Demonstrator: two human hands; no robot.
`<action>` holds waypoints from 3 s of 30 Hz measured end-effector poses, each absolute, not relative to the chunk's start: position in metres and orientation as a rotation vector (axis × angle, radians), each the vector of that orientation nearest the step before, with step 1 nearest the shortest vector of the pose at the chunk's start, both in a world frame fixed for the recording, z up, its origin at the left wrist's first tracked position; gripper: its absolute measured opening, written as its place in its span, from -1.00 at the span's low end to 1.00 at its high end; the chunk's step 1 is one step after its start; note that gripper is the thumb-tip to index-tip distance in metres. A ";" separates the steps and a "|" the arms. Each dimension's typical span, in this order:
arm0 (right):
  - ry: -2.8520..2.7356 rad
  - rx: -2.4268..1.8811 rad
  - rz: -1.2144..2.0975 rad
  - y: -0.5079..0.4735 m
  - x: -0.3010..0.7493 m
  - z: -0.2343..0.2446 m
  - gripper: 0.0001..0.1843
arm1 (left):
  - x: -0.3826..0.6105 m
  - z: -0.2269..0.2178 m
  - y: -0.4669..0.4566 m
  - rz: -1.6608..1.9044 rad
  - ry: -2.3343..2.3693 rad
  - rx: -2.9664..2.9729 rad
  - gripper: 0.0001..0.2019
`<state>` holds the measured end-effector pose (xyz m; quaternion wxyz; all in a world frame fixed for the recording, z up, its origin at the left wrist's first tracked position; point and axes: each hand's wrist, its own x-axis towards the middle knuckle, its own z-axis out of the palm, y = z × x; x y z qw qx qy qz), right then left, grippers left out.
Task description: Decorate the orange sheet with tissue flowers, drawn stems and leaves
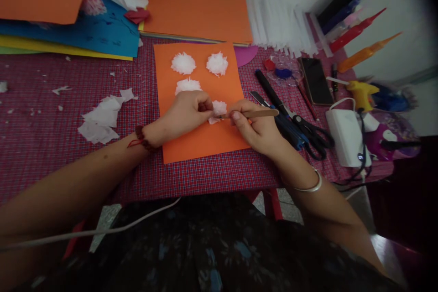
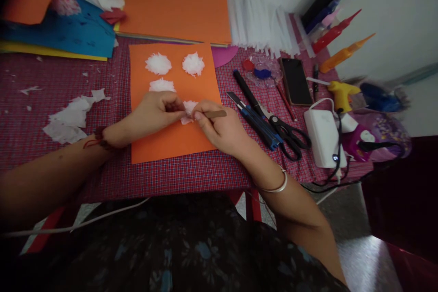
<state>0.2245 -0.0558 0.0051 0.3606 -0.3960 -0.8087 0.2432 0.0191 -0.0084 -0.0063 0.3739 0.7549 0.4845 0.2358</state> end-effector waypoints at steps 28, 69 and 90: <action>-1.439 -1.132 1.016 -0.054 0.235 0.001 -0.69 | 0.004 0.005 -0.053 0.482 0.840 2.625 -0.86; -1.601 -1.150 1.057 -0.044 0.231 -0.002 -0.55 | -0.008 0.009 -0.018 0.474 1.047 1.140 -0.95; -1.515 -1.161 1.041 -0.040 0.224 -0.008 -0.54 | -0.021 0.022 -0.011 0.281 0.929 1.820 -0.80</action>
